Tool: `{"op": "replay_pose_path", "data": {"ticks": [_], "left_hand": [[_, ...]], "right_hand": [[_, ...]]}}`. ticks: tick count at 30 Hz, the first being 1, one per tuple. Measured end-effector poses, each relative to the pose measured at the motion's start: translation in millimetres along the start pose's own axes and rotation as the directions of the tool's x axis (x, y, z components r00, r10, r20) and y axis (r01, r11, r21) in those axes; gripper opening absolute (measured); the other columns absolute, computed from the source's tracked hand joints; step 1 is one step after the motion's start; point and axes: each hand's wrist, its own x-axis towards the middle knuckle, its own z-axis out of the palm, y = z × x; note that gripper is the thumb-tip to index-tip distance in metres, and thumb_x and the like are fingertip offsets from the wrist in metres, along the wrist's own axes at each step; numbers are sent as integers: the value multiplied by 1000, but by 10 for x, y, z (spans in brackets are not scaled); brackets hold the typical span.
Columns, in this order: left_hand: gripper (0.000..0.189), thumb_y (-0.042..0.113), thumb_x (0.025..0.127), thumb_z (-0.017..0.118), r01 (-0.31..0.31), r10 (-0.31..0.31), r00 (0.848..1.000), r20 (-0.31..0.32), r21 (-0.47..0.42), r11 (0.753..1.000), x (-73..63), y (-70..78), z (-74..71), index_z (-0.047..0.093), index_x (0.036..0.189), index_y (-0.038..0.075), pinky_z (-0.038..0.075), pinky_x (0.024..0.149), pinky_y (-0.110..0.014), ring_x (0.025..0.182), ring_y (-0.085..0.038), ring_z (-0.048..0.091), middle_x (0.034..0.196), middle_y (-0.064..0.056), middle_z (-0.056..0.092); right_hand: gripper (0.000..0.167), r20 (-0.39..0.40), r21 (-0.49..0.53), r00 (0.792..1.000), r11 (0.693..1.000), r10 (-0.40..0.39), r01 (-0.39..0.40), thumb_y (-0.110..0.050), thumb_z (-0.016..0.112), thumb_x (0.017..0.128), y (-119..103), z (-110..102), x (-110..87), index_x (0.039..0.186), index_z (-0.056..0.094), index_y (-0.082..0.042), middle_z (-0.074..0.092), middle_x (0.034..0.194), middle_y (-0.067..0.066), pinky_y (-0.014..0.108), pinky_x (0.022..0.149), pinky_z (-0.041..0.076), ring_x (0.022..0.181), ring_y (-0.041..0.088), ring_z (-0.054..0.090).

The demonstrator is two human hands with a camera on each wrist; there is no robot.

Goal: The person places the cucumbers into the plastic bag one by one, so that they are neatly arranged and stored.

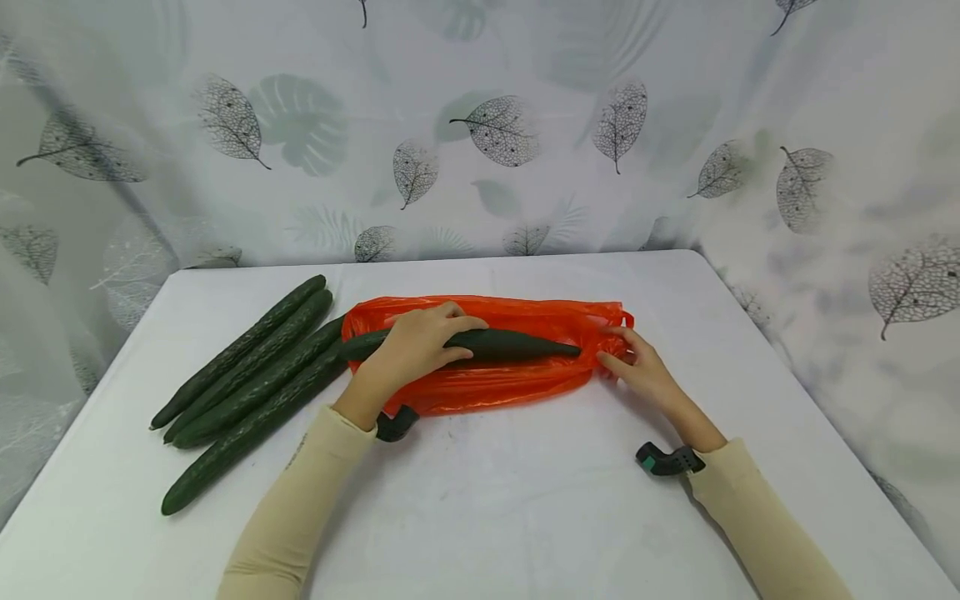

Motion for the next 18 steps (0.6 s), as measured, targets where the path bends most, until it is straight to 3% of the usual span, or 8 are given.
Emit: {"op": "replay_pose_path", "data": {"ticks": [7, 18], "left_hand": [[41, 27, 87, 75, -38, 39, 999, 37, -44, 998, 90, 28, 75, 66, 126, 19, 50, 66, -26, 77, -14, 62, 108, -3, 64], [40, 30, 89, 72, -16, 20, 995, 98, -42, 999, 127, 54, 193, 64, 128, 21, 52, 70, -27, 77, -14, 61, 111, -3, 63]], "right_hand": [[47, -4, -6, 1000, 1000, 9, -9, -11, 57, 99, 6, -10, -16, 140, 40, 4, 55, 107, 23, 21, 64, 53, 72, 12, 62], [50, 2, -48, 1000, 998, 30, -30, -11, 57, 99, -6, 14, 14, 142, 38, 5, 52, 116, 25, 20, 63, 51, 75, 14, 60]]}}
